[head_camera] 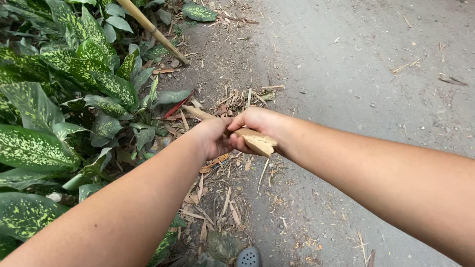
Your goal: The person uses a wooden hand rake to pull together dry bamboo leaves and other debris from a dirt path into a pile.
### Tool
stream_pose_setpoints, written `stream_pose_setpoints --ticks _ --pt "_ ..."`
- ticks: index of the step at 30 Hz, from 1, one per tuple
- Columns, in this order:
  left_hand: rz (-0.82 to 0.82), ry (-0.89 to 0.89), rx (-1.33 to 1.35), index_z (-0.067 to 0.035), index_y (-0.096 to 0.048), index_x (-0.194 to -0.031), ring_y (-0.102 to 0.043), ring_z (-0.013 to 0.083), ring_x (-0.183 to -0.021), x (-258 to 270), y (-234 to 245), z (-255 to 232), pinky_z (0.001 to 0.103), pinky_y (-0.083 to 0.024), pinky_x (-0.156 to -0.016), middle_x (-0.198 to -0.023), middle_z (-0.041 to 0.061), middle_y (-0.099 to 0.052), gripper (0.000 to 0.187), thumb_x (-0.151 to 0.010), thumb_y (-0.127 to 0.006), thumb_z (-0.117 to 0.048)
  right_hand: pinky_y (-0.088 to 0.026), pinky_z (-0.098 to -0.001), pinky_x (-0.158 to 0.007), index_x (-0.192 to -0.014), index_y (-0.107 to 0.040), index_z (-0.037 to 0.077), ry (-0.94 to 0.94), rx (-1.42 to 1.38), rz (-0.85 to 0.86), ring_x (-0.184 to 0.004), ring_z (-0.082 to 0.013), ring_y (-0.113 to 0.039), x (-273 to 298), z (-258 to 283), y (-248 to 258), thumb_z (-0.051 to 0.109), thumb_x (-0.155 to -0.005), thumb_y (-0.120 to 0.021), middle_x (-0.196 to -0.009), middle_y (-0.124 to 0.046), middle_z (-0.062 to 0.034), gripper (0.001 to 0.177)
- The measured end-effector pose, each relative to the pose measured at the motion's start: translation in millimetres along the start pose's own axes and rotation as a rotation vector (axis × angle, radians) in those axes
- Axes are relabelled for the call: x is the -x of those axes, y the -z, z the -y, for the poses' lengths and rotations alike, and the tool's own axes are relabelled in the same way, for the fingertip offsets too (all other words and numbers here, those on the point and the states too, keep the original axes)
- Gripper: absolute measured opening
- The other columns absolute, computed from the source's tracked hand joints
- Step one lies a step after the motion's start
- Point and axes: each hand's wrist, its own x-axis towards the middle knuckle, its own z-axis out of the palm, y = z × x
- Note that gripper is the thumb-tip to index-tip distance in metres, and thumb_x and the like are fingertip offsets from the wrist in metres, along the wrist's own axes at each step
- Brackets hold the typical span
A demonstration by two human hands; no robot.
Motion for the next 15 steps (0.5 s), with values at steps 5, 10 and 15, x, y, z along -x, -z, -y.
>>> stream_pose_setpoints --ticks 5,10,15 --pt "0.014 0.108 0.023 -0.002 -0.062 -0.105 -0.059 0.0121 -0.063 0.3 -12.2 -1.7 0.025 -0.058 -0.056 -0.088 0.009 -0.064 0.033 -0.106 -0.046 -0.031 -0.047 -0.0224 -0.038 -0.094 -0.050 0.006 -0.003 0.107 0.017 -0.046 -0.0087 -0.051 -17.5 -7.2 7.2 0.018 -0.101 -0.053 -0.061 -0.053 -0.0023 0.014" --pt "-0.007 0.131 -0.068 -0.005 -0.060 -0.107 -0.066 0.0185 -0.087 13.7 -22.1 7.5 0.040 -0.061 -0.084 -0.099 0.007 -0.064 0.021 -0.103 -0.052 -0.024 -0.044 -0.0221 -0.040 -0.098 -0.049 0.009 -0.055 0.224 0.116 -0.051 -0.0082 -0.050 15.0 -12.3 37.3 0.020 -0.103 -0.051 -0.061 -0.048 0.0010 0.012" --pt "0.035 0.179 -0.091 -0.004 -0.062 -0.108 -0.063 0.0198 -0.093 23.7 -52.3 26.5 0.042 -0.060 -0.089 -0.100 0.008 -0.063 0.021 -0.101 -0.056 -0.022 -0.043 -0.0214 -0.039 -0.098 -0.051 0.010 -0.100 0.258 0.120 -0.050 -0.0073 -0.048 55.6 -34.3 62.3 0.023 -0.102 -0.052 -0.058 -0.046 0.0031 0.014"
